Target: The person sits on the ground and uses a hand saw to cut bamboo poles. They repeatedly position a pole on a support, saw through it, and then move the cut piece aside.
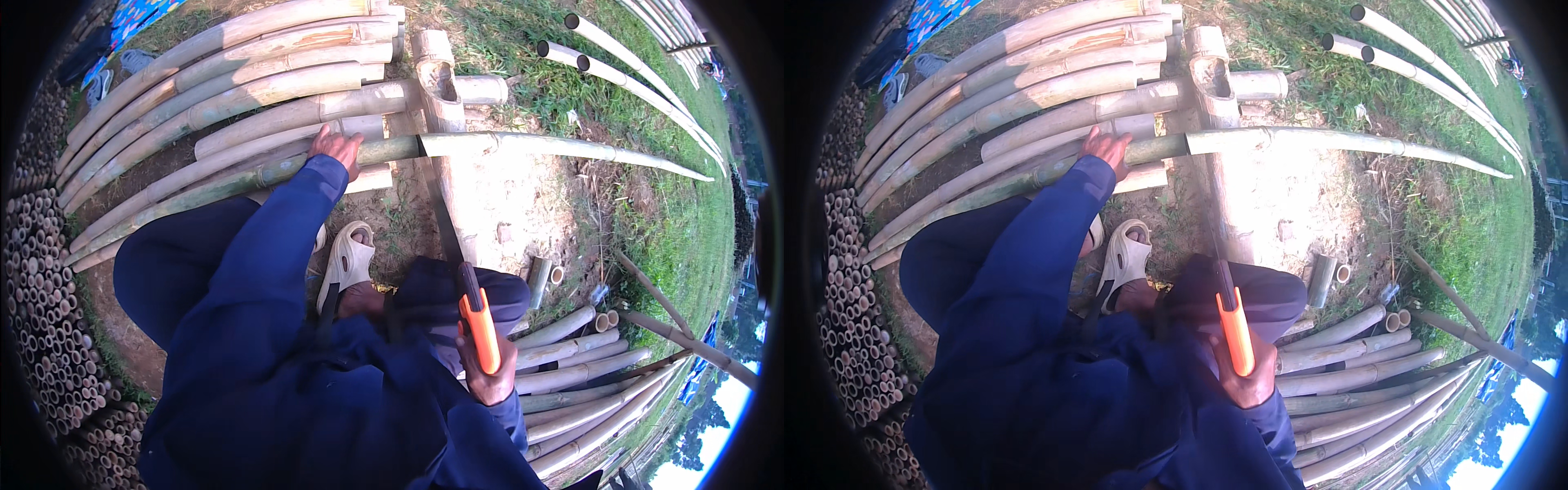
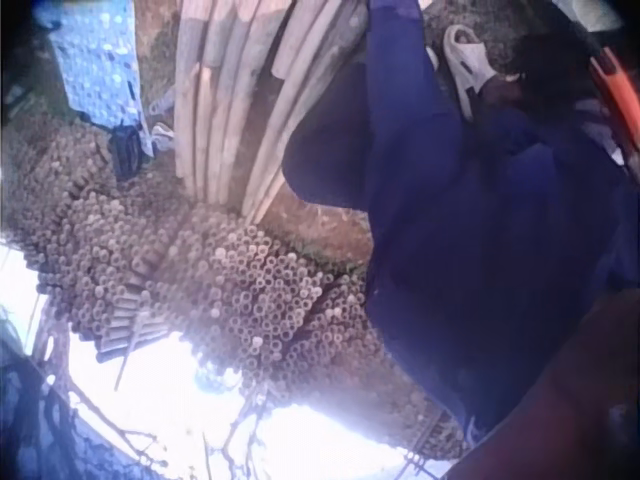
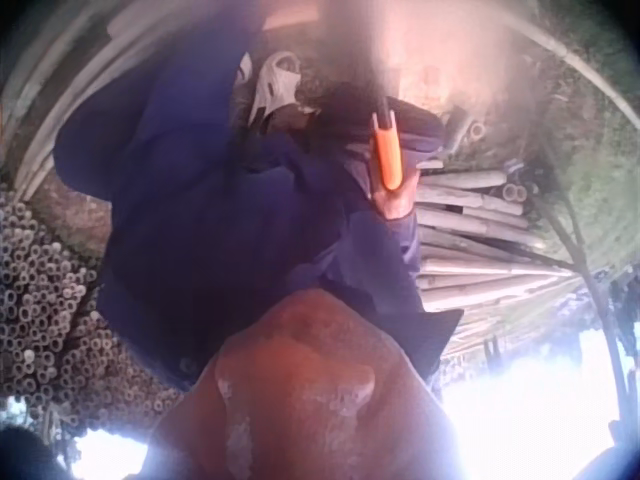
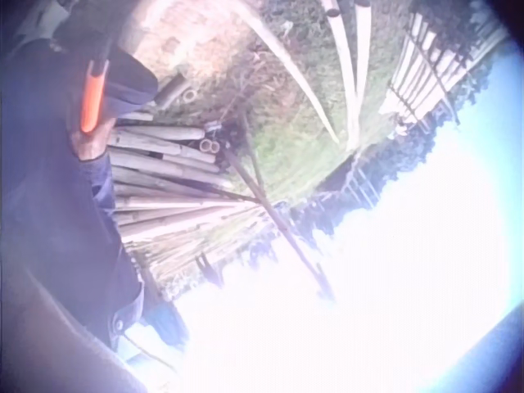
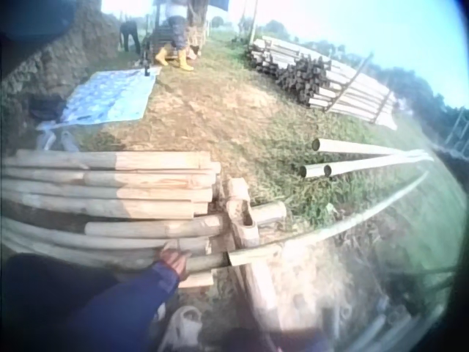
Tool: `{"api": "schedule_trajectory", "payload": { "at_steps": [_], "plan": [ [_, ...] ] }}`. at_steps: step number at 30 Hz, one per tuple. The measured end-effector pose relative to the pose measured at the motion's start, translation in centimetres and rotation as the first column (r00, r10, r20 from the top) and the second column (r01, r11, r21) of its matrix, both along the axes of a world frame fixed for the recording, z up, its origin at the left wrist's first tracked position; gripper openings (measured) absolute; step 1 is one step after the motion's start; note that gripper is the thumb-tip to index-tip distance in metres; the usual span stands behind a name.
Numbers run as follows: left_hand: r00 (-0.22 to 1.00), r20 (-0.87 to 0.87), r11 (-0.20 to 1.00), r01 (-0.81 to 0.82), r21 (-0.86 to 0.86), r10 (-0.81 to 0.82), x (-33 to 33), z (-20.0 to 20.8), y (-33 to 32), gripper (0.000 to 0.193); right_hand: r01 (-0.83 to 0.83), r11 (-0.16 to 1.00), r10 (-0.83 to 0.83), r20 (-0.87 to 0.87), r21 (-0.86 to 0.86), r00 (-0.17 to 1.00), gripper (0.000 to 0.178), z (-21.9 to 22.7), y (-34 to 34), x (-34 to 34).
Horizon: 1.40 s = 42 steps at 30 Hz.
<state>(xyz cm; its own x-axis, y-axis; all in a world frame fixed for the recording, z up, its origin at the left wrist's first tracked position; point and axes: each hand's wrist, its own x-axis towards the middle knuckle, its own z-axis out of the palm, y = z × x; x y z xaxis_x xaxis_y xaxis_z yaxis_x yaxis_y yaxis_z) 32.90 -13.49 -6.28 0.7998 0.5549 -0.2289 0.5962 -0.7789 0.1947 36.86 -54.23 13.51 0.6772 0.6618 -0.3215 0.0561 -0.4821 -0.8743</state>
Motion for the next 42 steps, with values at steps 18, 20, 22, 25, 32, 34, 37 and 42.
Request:
{"api": "schedule_trajectory", "payload": {
  "at_steps": [18, 20, 22, 25, 32, 34, 37, 42],
  "plan": [
    [0.998, -0.065, 1.000, -0.018, 0.018, 0.020, 0.4, 0.1, -0.8, 0.063, -0.046, 0.999, 0.048, 0.101, -0.013, 0.994, 0.019, -2.3, 2.4, 1.8],
    [0.999, -0.034, 1.000, -0.002, 0.027, 0.003, 0.0, 0.3, -0.8, 0.068, -0.057, 0.998, 0.058, 0.136, -0.015, 0.989, 0.016, -5.0, 7.1, 3.9],
    [1.000, -0.005, 0.999, -0.020, 0.042, 0.020, -0.6, -0.7, -0.1, 0.061, -0.069, 0.997, 0.063, 0.127, 0.046, 0.990, 0.015, -5.7, 10.0, 4.4],
    [0.997, -0.005, 0.996, -0.077, 0.039, 0.077, -0.5, -4.0, 1.4, 0.065, -0.098, 0.978, 0.046, 0.273, 0.182, 0.961, 0.020, -7.7, 10.4, 4.2],
    [0.996, 0.054, 0.993, -0.082, 0.091, 0.077, 2.4, -3.5, -1.0, 0.054, -0.105, 0.991, 0.091, 0.163, 0.082, 0.982, 0.023, -8.9, 9.0, 5.0],
    [0.998, 0.050, 0.999, -0.032, 0.026, 0.031, 2.6, -4.2, -0.6, 0.047, -0.104, 0.990, 0.086, 0.184, 0.093, 0.979, 0.023, -9.1, 7.7, 4.7],
    [0.999, 0.016, 0.999, -0.039, 0.007, 0.039, 2.1, -5.8, 0.4, 0.039, -0.103, 0.991, 0.089, 0.164, 0.080, 0.983, 0.025, -3.4, 2.7, 2.1],
    [1.000, -0.016, 1.000, -0.014, -0.022, 0.014, 2.2, -2.8, -0.5, 0.033, -0.087, 0.991, 0.071, 0.157, 0.100, 0.985, 0.029, -1.0, 0.7, 0.7]
  ]
}}
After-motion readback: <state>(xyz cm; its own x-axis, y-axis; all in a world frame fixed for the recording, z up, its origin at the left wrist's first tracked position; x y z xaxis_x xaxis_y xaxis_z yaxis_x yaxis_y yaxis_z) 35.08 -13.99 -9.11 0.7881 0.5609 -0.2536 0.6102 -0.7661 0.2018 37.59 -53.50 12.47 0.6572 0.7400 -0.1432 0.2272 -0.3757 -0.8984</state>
